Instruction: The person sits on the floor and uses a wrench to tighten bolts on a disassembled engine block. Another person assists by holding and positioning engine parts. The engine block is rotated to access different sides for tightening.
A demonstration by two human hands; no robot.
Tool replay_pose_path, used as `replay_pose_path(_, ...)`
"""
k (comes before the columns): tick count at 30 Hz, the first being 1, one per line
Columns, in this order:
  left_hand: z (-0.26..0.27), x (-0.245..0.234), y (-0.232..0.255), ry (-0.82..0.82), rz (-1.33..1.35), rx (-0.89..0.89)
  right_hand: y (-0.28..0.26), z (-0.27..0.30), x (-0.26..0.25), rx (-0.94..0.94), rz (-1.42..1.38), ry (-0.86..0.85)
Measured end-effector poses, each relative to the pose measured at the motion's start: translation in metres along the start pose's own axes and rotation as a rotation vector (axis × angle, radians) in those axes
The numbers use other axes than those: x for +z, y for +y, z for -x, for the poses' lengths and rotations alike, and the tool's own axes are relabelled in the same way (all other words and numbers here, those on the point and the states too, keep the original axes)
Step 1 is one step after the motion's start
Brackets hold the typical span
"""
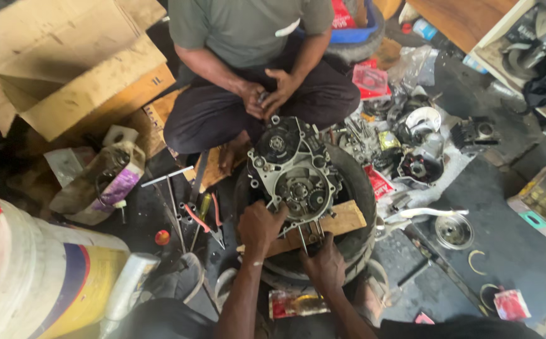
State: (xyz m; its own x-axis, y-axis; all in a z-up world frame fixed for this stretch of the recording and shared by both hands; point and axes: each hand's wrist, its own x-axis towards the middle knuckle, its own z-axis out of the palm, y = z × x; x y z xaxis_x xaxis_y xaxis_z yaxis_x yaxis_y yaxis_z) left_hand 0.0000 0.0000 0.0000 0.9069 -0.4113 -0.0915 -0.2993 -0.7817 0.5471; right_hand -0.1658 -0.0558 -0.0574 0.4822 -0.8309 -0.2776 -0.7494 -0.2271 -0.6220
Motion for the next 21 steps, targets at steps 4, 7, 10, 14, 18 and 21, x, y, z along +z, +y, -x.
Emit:
replay_pose_path(4,-0.0012,-0.0013,0.0002,0.008,-0.011,0.011,0.0008,-0.0015,0.0016,-0.010,-0.004,0.017)
replay_pose_path(7,-0.0016,0.0002,-0.0006,-0.013,-0.019,0.001,0.0031,-0.0019,0.0029,0.004,-0.006,0.012)
replay_pose_path(10,-0.0015,0.0013,-0.0019,-0.016,-0.023,0.007,0.0038,-0.0007,0.0033,-0.019,-0.026,0.030)
replay_pose_path(14,-0.0031,0.0008,-0.0017,-0.025,-0.015,0.007,-0.0005,-0.0011,0.0006,0.015,-0.007,0.005)
replay_pose_path(18,-0.0017,0.0005,-0.0013,-0.017,-0.011,0.014,-0.0044,-0.0001,-0.0026,0.033,-0.006,-0.009)
replay_pose_path(21,-0.0023,-0.0004,-0.0001,-0.018,-0.023,0.010,-0.0055,0.0002,-0.0035,0.040,0.007,-0.016)
